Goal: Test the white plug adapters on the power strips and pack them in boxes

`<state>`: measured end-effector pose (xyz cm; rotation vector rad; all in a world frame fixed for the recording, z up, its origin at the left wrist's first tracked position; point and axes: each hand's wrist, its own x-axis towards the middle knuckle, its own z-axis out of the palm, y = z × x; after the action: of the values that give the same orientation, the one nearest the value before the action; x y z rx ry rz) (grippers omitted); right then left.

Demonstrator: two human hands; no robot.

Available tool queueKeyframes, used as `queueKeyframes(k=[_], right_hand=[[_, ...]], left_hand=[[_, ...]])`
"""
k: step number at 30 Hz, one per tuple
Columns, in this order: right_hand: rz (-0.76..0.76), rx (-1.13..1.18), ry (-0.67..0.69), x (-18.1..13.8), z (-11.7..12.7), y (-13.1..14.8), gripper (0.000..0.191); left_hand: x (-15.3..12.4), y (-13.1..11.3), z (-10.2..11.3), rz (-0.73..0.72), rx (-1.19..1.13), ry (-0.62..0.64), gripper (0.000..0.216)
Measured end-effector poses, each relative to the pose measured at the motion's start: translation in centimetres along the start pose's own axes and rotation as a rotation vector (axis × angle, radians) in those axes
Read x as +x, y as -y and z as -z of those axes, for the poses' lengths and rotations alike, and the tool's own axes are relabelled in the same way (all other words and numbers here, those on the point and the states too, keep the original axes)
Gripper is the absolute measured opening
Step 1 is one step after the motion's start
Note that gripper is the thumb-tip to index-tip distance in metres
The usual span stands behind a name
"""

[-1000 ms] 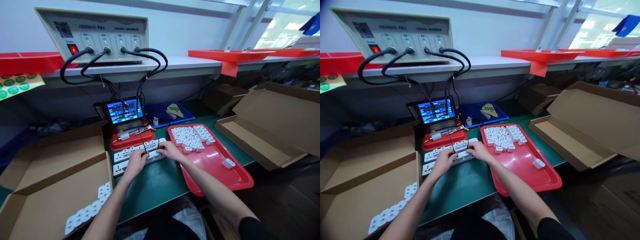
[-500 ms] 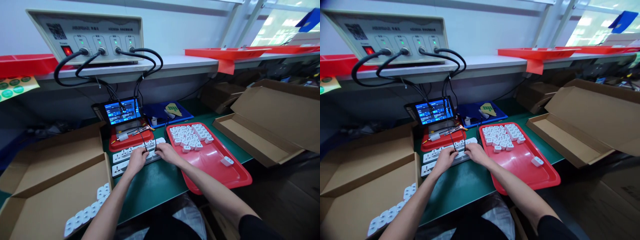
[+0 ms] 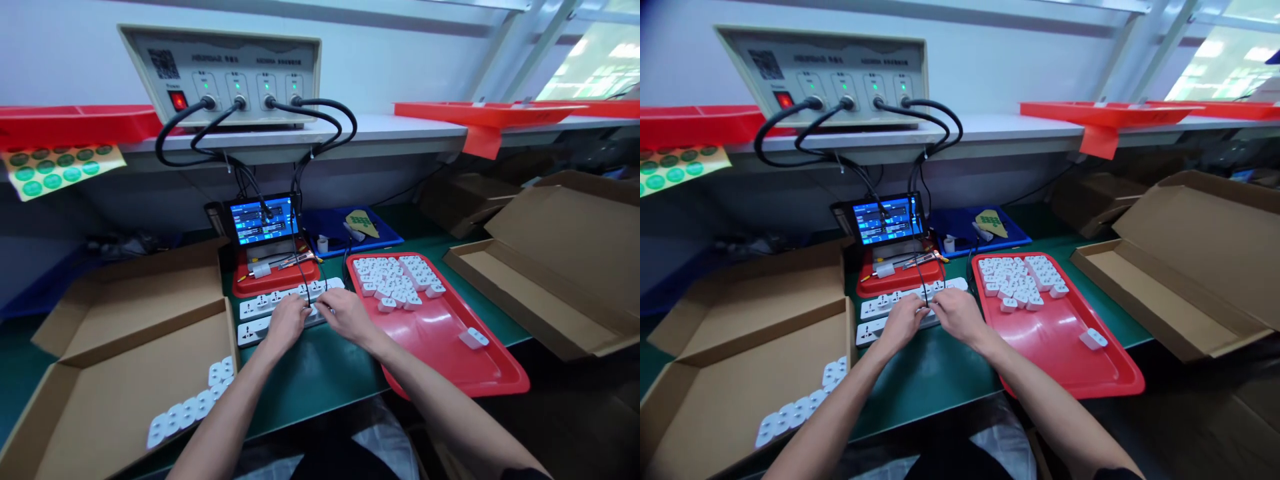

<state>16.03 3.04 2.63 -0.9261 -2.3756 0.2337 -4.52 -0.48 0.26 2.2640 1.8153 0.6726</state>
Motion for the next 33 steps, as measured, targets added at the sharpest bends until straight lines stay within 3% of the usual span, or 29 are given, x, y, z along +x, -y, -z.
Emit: queueKeyframes(k=[5, 9, 11, 13, 17, 19, 23, 26, 29, 33], right_hand=[[0.074, -0.156, 0.31, 1.7, -3.8, 4.2, 0.022], [0.1, -0.214, 0.426, 3.9, -6.9, 6.3, 0.041], [0.115, -0.203, 0.469, 4.9, -7.5, 6.6, 0.032], [0.113, -0.143, 0.448, 5.3, -7.2, 6.5, 0.023], [0.06, 0.149, 0.201, 5.0, -4.8, 6.6, 0.03], [0.054, 0.376, 0.123, 4.5, -3.4, 7.0, 0.033], [-0.068, 0.674, 0.138, 2.7, -2.1, 7.7, 0.038], [-0.096, 0.722, 0.164, 1.1, -1.9, 7.9, 0.035], [-0.083, 0.663, 0.139, -0.6, -1.1, 7.3, 0.031], [-0.106, 0.51, 0.028, -3.2, 1.5, 4.6, 0.027]], left_hand=[[-4.1, 4.3, 3.6, 0.106, 0.037, -0.042, 0.045], [-6.8, 6.9, 4.6, 0.237, 0.055, 0.102, 0.025], [-7.4, 7.3, 4.5, 0.24, 0.024, 0.1, 0.019], [-7.5, 7.4, 4.7, 0.22, -0.027, 0.011, 0.021], [-7.2, 6.2, 5.9, 0.209, -0.229, -0.283, 0.028], [-7.4, 4.7, 6.2, 0.255, -0.436, -0.36, 0.034], [-9.0, 0.3, 4.4, 0.434, -0.925, -0.414, 0.052], [-10.3, -1.7, 3.3, 0.479, -1.093, -0.332, 0.061], [-11.8, -0.4, 5.2, 0.495, -0.929, -0.287, 0.06], [-15.5, 5.4, 11.2, 0.447, -0.192, -0.348, 0.034]])
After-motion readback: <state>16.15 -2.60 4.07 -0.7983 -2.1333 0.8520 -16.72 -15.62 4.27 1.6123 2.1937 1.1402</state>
